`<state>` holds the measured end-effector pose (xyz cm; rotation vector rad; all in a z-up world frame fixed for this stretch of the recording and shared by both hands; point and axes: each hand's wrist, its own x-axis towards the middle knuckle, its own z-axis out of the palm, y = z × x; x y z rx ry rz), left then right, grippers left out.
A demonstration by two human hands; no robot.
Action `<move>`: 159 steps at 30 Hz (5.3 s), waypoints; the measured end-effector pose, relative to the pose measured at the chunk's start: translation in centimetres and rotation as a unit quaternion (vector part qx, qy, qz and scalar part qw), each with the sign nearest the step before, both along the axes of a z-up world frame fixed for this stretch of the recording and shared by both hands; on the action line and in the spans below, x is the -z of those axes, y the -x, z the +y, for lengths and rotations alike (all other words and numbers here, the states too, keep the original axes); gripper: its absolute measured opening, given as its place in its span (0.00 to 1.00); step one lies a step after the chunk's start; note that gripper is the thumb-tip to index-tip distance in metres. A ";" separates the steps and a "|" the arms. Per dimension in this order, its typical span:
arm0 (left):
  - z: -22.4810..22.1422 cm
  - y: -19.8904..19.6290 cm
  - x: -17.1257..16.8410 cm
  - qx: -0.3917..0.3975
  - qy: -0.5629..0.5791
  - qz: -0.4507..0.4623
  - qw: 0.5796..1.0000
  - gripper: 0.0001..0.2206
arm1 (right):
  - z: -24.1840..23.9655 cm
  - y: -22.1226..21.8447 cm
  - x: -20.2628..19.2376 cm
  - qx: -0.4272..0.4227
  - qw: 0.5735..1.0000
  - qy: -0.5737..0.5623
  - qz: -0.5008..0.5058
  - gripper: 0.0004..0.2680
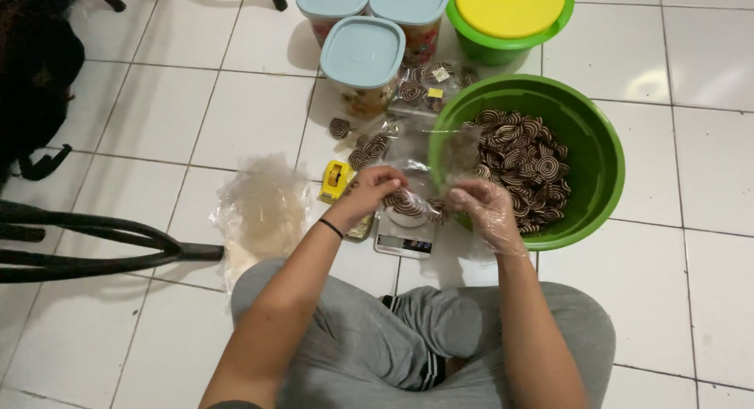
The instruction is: Manually packaging spiral-patterned cookies into small plastic bags and weighing them on a digital scale.
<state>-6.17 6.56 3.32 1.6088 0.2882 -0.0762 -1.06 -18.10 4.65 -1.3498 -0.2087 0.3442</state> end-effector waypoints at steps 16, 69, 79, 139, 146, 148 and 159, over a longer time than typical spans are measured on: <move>1.3 -3.3 8.2 -0.157 -0.004 0.144 0.977 0.13 | -1.0 -1.1 2.1 0.046 0.995 0.086 0.001 0.06; 0.8 -2.4 4.5 -0.148 -0.095 0.014 0.984 0.07 | -0.6 0.0 1.8 0.002 0.935 0.317 -0.158 0.06; -0.5 3.6 -8.5 0.042 -0.027 -0.135 0.990 0.34 | 0.4 0.2 -0.2 0.050 0.985 0.143 -0.081 0.09; -3.6 0.1 2.5 -0.270 0.351 0.001 0.897 0.22 | -1.1 2.0 -13.6 -0.062 0.962 0.195 -0.179 0.08; -3.3 0.0 2.5 -0.310 0.344 0.015 0.886 0.23 | -0.1 -2.8 -7.9 -0.128 0.837 0.518 -0.122 0.18; -3.2 0.0 2.8 -0.303 0.341 0.020 0.889 0.23 | 0.0 -4.9 -3.2 -0.198 0.779 0.584 -0.114 0.24; -2.9 0.1 3.5 -0.290 0.326 0.028 0.899 0.25 | -1.4 -10.0 12.0 -0.260 0.646 0.706 -0.130 0.13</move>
